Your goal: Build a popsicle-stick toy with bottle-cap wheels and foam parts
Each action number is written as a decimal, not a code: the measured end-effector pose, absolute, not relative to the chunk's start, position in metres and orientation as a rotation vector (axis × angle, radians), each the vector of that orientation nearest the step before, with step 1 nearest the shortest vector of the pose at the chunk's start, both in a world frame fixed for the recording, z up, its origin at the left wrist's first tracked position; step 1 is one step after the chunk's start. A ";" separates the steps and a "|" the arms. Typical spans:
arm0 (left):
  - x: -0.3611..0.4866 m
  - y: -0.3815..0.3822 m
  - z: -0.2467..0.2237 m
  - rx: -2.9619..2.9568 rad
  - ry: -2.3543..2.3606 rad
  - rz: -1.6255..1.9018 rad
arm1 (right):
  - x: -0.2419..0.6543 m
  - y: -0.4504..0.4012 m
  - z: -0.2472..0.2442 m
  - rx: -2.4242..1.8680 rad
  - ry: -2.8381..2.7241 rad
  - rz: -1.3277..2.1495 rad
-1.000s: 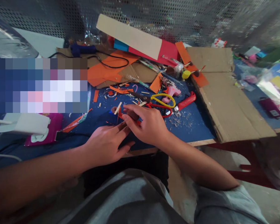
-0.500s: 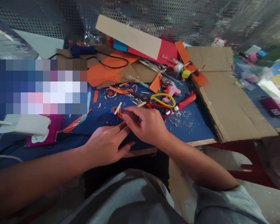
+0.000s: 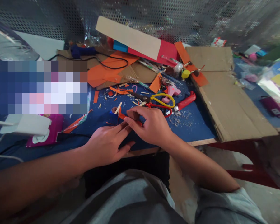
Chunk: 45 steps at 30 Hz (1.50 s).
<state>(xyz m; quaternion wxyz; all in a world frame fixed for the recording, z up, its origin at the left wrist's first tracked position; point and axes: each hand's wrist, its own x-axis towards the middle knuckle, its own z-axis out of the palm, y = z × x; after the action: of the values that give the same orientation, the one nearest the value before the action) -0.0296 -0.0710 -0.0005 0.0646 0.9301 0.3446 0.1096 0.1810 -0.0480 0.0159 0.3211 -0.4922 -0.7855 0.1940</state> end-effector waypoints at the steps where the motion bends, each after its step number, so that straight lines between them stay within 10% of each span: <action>1: -0.030 -0.071 -0.001 2.808 1.038 0.337 | 0.181 -0.047 0.016 -1.289 -2.065 0.526; 45: -0.029 -0.071 0.000 2.784 1.018 0.360 | 0.180 -0.045 0.007 -1.234 -2.011 0.681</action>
<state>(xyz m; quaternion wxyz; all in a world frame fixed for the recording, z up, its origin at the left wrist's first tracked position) -0.0295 -0.0713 -0.0005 0.0776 0.9295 0.3399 0.1203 0.1800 -0.0455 0.0069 0.3365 -0.4732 -0.7712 0.2610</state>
